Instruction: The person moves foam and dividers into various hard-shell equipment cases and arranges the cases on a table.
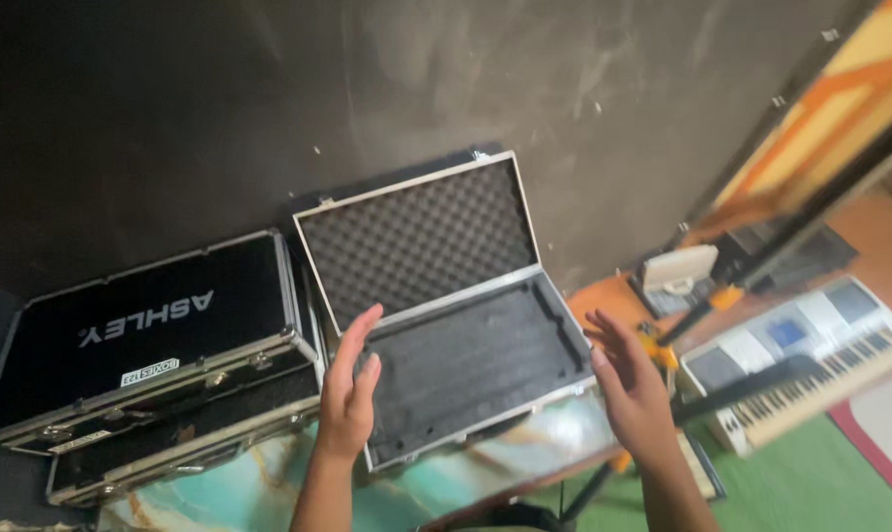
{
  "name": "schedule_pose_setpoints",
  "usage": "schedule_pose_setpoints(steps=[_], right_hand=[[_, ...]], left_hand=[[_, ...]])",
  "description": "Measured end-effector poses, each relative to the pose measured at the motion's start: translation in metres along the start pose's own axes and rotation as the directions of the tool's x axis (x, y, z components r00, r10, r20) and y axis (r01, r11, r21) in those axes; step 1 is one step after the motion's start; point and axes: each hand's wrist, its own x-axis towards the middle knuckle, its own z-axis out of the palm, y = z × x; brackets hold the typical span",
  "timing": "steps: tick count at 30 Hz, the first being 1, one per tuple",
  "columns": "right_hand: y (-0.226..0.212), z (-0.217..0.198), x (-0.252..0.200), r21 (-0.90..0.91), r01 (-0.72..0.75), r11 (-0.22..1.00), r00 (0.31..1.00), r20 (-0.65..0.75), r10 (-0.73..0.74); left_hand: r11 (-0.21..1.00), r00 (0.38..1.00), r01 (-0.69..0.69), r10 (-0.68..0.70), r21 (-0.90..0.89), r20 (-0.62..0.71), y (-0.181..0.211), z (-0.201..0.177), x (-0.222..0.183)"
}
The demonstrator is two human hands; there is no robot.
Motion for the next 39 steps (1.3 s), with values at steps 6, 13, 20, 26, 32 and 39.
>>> schedule_pose_setpoints(steps=[6,13,20,26,32,39], right_hand=[[-0.023,0.019,-0.054,0.025,0.031,0.999,0.994,-0.110,-0.028],[-0.033,0.013,-0.128,-0.067,-0.075,0.995,0.947,-0.318,0.050],[-0.037,-0.022,-0.206,-0.134,-0.143,0.981,0.826,-0.562,0.044],[-0.049,-0.045,-0.280,-0.141,-0.256,0.956,0.649,-0.758,0.062],[-0.065,-0.076,-0.364,-0.138,-0.299,0.944,0.466,-0.885,0.018],[-0.085,-0.114,-0.457,-0.108,-0.298,0.948,0.303,-0.953,-0.013]], left_hand=[[0.999,0.992,-0.039,0.041,-0.018,0.115,0.014,-0.022,0.000],[0.995,0.939,-0.015,0.047,-0.095,0.342,0.017,-0.001,-0.004],[0.983,0.813,-0.048,0.140,-0.175,0.566,0.013,0.069,-0.016],[0.959,0.642,0.075,0.163,-0.273,0.749,0.016,0.143,-0.032],[0.937,0.437,0.137,0.234,-0.322,0.868,0.050,0.224,-0.081],[0.923,0.286,0.144,0.307,-0.357,0.908,0.104,0.299,-0.155]])
